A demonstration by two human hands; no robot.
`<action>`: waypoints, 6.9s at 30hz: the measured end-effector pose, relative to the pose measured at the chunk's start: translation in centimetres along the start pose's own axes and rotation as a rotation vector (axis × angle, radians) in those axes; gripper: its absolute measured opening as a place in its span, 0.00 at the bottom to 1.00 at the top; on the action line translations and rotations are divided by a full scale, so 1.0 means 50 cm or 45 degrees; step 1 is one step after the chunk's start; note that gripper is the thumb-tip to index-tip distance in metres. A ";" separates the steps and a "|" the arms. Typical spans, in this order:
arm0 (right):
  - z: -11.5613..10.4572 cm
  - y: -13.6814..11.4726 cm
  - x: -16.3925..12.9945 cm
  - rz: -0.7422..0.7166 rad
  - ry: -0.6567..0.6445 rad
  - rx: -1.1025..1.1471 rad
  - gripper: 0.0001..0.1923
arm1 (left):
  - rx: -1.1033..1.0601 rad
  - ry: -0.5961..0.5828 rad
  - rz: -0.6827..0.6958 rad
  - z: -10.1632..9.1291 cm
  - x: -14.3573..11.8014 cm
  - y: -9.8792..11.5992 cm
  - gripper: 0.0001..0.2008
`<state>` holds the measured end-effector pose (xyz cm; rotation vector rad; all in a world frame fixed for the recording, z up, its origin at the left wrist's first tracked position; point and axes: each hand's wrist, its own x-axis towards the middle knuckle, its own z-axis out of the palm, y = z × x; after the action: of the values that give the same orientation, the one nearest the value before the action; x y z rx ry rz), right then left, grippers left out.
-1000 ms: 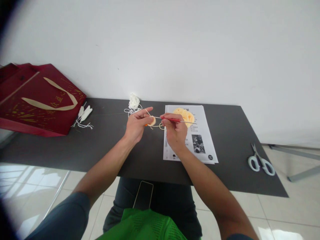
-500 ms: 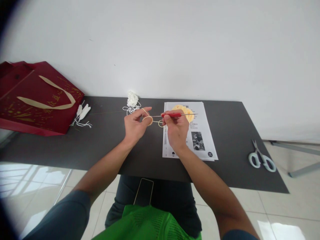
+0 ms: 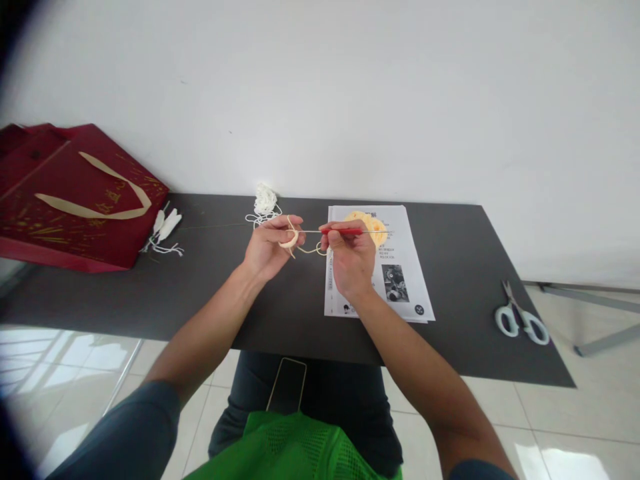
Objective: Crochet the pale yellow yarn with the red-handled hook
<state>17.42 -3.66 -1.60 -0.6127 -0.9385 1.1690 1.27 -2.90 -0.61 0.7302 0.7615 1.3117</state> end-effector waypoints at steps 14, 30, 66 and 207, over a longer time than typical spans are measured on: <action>0.014 0.019 -0.010 0.319 0.158 0.112 0.10 | 0.399 0.246 0.363 0.017 -0.009 -0.033 0.06; 0.025 0.022 -0.014 0.254 0.213 0.041 0.09 | 0.357 0.268 0.385 0.024 -0.015 -0.031 0.16; 0.003 0.018 -0.002 0.050 0.072 -0.039 0.06 | 0.143 0.136 0.198 0.013 -0.004 -0.023 0.20; 0.004 0.054 -0.041 -0.177 0.056 -0.185 0.07 | 0.467 0.582 0.488 0.028 -0.015 -0.037 0.15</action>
<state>15.72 -4.83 -4.30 -0.6760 -1.0181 0.9659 3.37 -3.91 -1.28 0.9098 1.2995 1.7410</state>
